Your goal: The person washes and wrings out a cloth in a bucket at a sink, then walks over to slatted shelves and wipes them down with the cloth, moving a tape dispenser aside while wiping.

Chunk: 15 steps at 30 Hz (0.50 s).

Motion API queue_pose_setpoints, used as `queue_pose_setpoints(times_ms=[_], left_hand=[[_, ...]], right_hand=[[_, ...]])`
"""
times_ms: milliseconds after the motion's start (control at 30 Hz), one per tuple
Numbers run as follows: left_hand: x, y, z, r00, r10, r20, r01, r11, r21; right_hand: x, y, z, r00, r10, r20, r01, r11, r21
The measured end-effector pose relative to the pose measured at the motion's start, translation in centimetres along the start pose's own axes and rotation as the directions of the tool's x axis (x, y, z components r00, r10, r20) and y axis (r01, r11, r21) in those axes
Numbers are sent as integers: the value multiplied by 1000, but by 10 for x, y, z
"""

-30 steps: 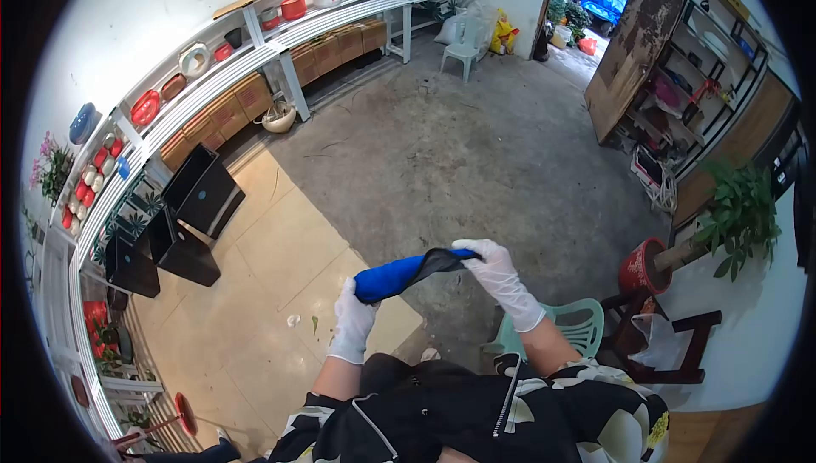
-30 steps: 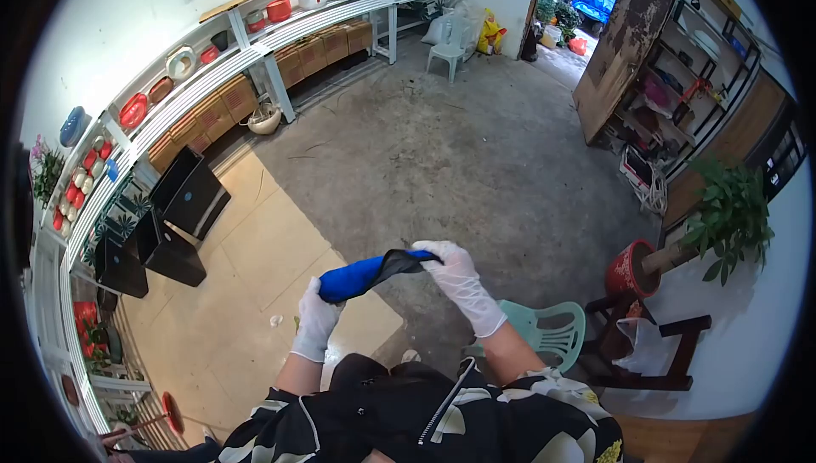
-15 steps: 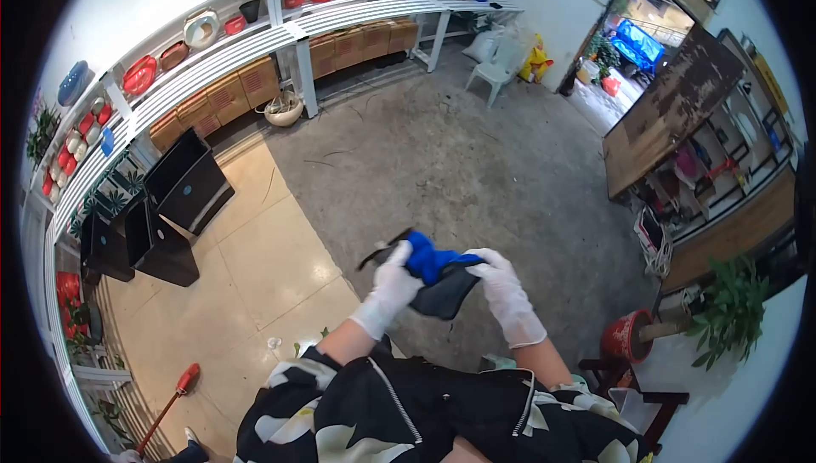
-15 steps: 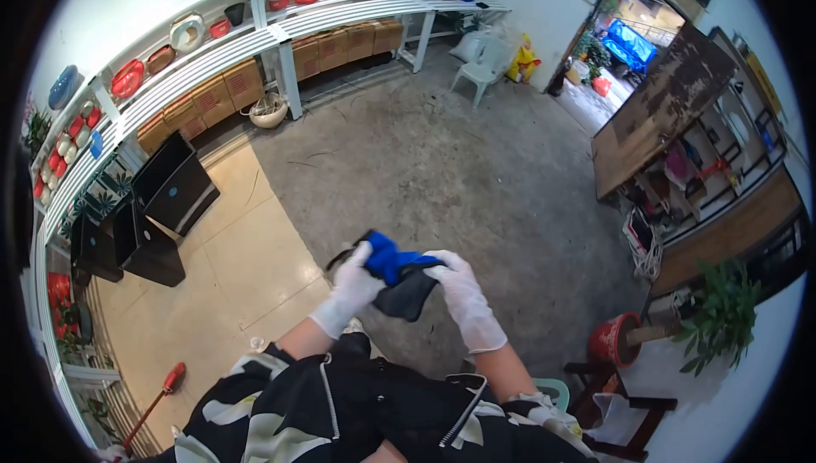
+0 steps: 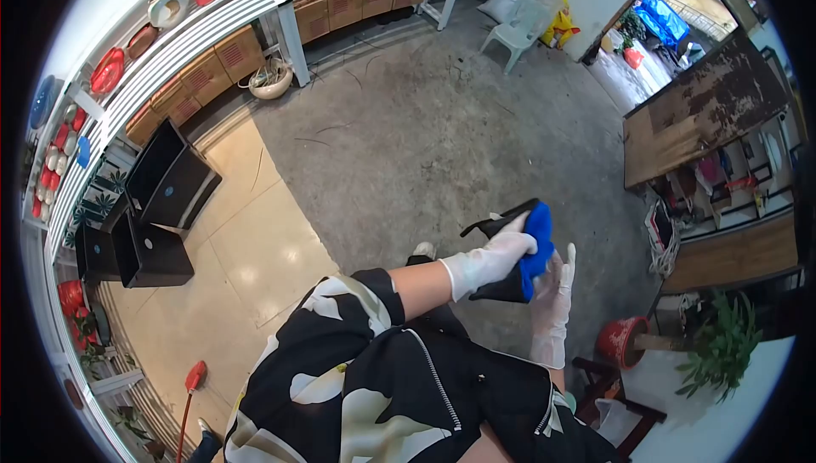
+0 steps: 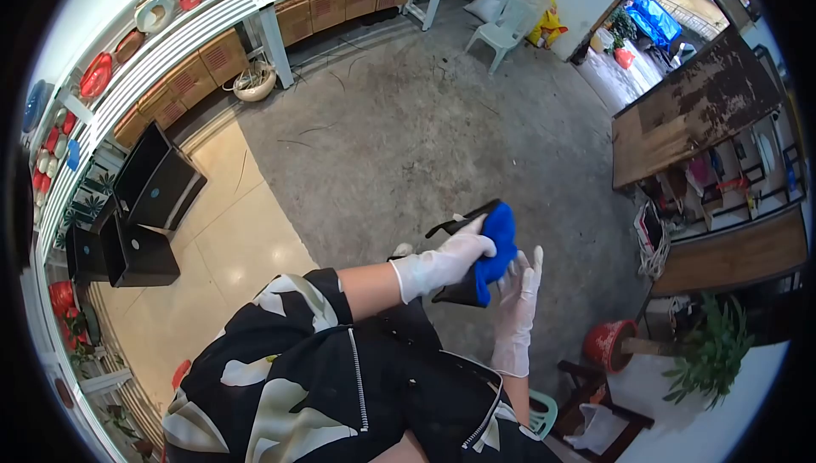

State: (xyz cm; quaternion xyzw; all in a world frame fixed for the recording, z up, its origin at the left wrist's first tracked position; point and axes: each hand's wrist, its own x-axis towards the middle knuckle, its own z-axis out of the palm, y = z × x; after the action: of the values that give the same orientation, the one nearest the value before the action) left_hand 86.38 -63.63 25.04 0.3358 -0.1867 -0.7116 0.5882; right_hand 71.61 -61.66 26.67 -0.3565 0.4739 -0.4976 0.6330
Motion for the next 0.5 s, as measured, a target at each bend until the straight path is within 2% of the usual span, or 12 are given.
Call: queue_pose_setpoints(times_ms=[33, 100, 133, 167, 233, 267, 300, 367, 433, 467, 500], left_hand=[[21, 6, 4, 999, 42, 8, -43, 990, 132], [66, 26, 6, 979, 13, 204, -63, 968, 242], [85, 36, 3, 978, 128, 165, -199, 809, 553], [99, 46, -2, 949, 214, 232, -316, 668, 674], [125, 70, -17, 961, 208, 182, -262, 474, 841], [139, 88, -28, 963, 219, 160, -232, 358, 904], [146, 104, -37, 967, 242, 85, -151, 271, 951], [168, 119, -69, 909, 416, -10, -76, 191, 979], [175, 146, -90, 835, 545, -81, 46, 77, 996], [178, 160, -101, 786, 610, -100, 110, 21, 994], [181, 175, -111, 732, 672, -112, 177, -29, 984]], right_hand=[[24, 6, 5, 999, 42, 31, -45, 991, 125], [79, 20, 14, 987, 116, 113, -149, 923, 356], [99, 14, 32, 944, 307, 123, -329, 831, 448], [144, 27, 40, 919, 209, 335, -326, 879, 348], [184, 35, 67, 903, 304, 303, -418, 784, 459], [201, 28, 90, 860, 355, 367, -489, 781, 390], [218, 30, 119, 922, 350, 166, -382, 894, 234], [285, 64, 136, 833, 413, 369, -514, 825, 235], [292, 46, 199, 796, 426, 429, -535, 827, 172], [302, 45, 228, 766, 507, 396, -603, 780, 168], [326, 65, 246, 770, 472, 429, -585, 791, 179]])
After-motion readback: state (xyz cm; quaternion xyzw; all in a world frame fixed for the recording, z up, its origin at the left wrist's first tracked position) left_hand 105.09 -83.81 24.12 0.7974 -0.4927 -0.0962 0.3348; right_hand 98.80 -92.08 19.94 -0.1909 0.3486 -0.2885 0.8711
